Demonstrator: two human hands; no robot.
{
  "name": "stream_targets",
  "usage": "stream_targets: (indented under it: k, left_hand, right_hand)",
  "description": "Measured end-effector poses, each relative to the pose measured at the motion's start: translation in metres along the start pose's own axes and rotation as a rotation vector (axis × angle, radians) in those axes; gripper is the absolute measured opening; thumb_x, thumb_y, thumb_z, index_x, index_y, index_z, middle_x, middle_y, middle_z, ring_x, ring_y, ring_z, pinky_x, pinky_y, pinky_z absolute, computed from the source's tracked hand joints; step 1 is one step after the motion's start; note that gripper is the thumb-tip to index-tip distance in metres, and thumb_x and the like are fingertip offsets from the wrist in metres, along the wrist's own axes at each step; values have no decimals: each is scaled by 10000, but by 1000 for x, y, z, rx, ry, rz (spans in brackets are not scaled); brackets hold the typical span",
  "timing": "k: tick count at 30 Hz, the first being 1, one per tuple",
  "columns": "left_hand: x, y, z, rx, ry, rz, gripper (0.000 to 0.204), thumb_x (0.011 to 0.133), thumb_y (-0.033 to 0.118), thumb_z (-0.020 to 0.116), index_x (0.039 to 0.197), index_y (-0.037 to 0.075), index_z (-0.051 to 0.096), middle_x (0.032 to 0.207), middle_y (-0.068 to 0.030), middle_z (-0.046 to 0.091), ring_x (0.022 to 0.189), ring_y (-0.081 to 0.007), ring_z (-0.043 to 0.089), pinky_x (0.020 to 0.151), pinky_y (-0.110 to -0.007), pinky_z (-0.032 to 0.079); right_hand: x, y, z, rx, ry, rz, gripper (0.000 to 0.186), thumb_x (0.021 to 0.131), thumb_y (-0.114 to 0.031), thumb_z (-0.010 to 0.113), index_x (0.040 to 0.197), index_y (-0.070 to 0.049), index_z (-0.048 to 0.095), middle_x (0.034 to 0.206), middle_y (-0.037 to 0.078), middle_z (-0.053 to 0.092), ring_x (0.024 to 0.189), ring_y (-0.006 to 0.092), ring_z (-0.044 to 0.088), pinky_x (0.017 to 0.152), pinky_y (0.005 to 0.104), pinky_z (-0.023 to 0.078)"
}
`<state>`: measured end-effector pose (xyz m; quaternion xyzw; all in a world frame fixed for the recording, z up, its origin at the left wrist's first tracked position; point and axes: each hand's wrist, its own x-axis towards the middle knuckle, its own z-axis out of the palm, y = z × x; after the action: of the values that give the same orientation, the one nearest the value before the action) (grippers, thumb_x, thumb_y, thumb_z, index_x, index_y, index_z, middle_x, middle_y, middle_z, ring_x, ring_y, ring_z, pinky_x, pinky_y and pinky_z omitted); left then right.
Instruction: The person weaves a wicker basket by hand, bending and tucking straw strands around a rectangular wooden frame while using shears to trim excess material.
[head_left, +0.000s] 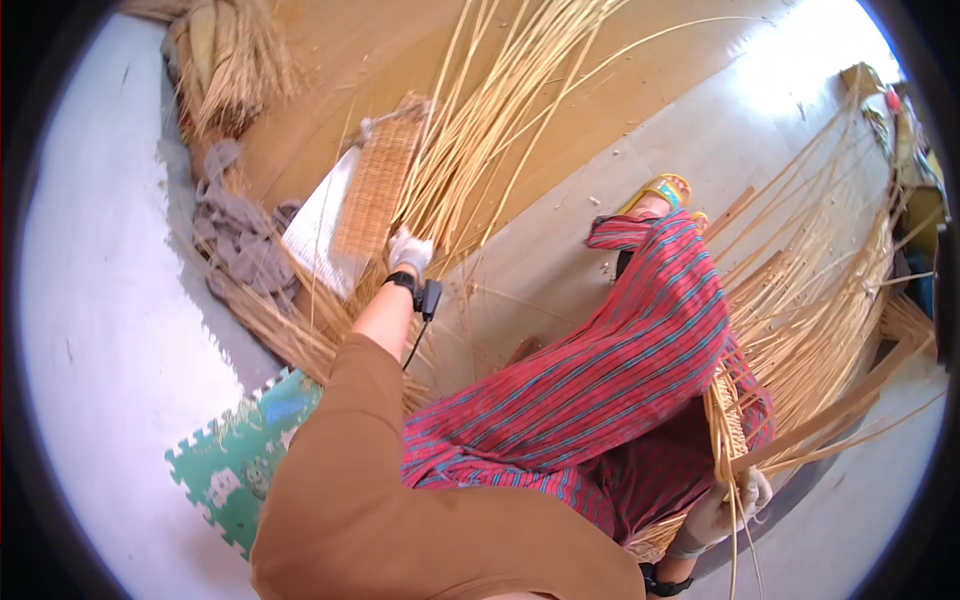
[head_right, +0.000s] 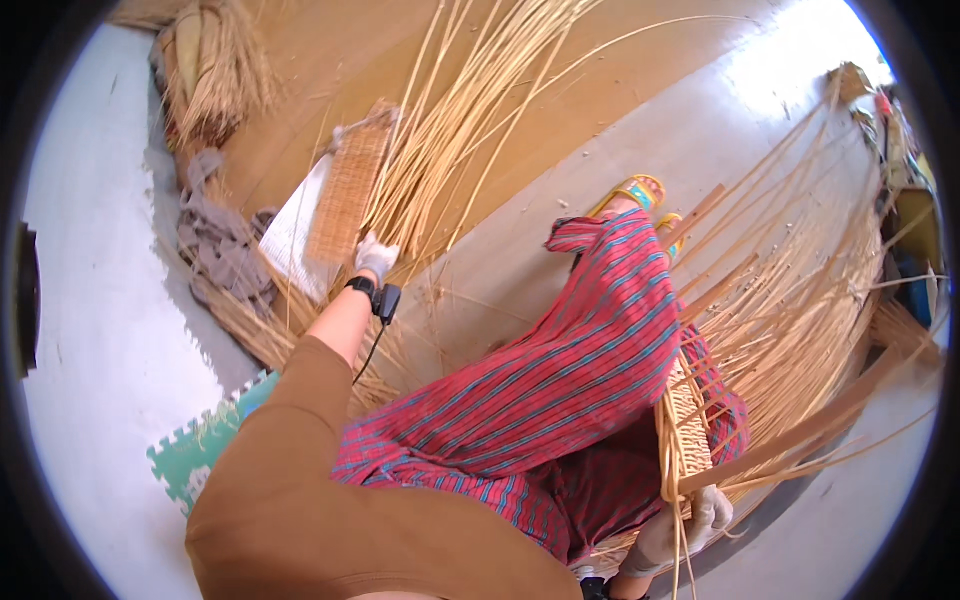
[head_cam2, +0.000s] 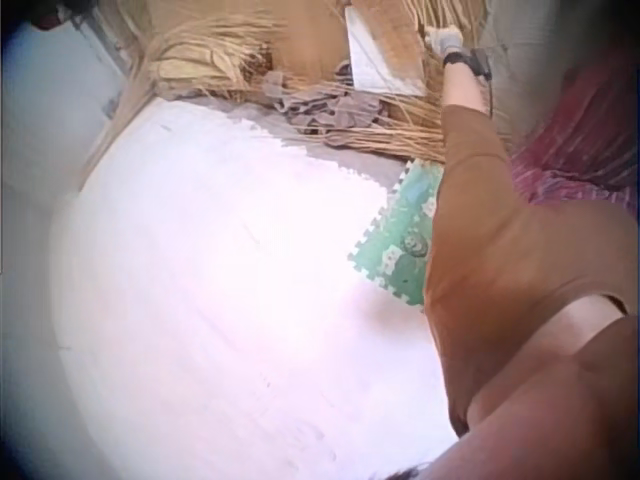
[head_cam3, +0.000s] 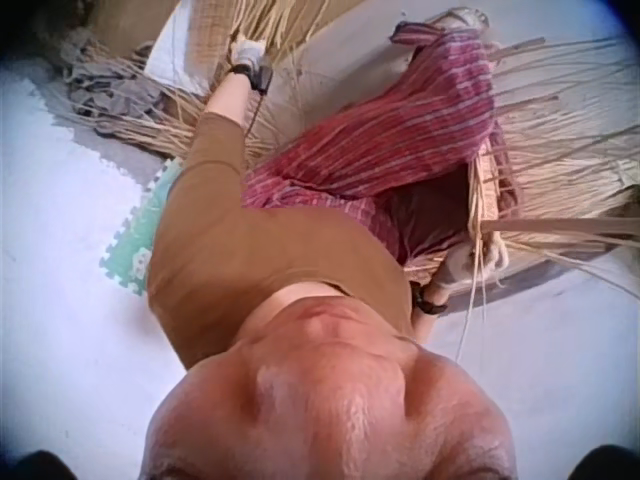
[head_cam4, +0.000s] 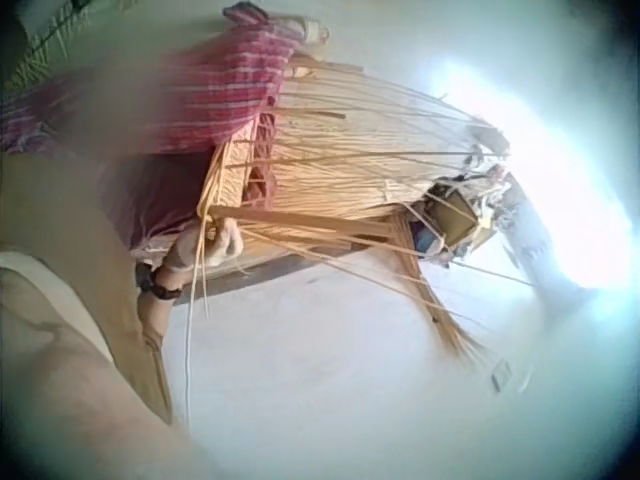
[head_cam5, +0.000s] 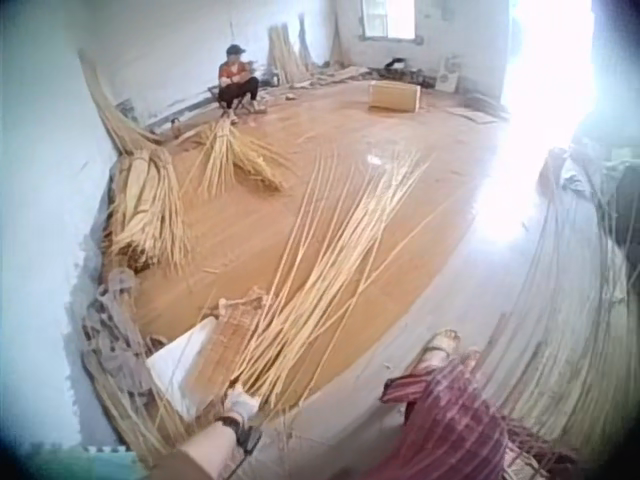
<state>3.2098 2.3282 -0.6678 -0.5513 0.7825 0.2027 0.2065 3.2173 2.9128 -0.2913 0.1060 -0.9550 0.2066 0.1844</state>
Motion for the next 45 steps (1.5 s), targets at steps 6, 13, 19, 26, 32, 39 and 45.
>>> stream_targets:
  k: [6,13,19,26,32,39,45]
  left_hand:
    - [-5,10,-18,-209,126,261,363,952,402,643,1011,55,736,992,-196,766,958,-356,739,834,-472,551]
    - [-176,110,-119,-1530,-1260,605,317,1102,377,521,1126,73,605,758,-4,582,628,-121,591,527,-255,475]
    - [-360,178,-172,-1223,-1445,1150,118,1120,154,498,1167,59,548,797,-22,597,702,-112,607,630,-265,520]
    - [-432,210,-123,-1048,-414,1727,184,993,45,635,1176,55,656,958,-108,664,827,-285,696,694,-368,563]
    - [-433,210,-118,-814,-321,1887,235,926,55,628,1154,78,677,1018,-143,682,902,-354,712,785,-429,595]
    - [-439,192,-117,-936,-395,1750,219,829,34,799,1036,42,727,1063,-152,714,886,-273,748,747,-355,624]
    - [-430,185,-137,-771,-482,2089,142,776,127,774,893,78,711,901,-69,714,737,-228,724,655,-339,596]
  right_hand:
    - [23,-21,-10,95,-124,93,401,903,-306,805,1216,-72,713,1114,94,593,1054,250,599,925,377,498]
    - [56,-9,-35,572,-301,339,556,1029,-198,668,1525,-34,478,966,-6,598,894,88,572,830,239,477]
    - [91,-15,-55,589,-511,448,455,1040,-165,635,1443,28,546,1028,20,620,982,98,592,928,258,475]
    - [120,-46,-62,500,-538,301,532,1037,-190,643,1495,16,467,953,18,620,887,86,589,814,231,482]
    - [130,-74,-84,714,-548,304,522,1010,-449,685,1198,37,656,820,14,627,772,76,573,686,228,443]
    - [158,-72,-113,495,-149,-145,547,1076,-517,518,977,-7,690,1094,185,670,917,227,660,817,350,543]
    - [156,-90,-100,263,-691,-656,200,755,-123,785,938,-49,757,1045,160,728,847,281,746,684,367,625]
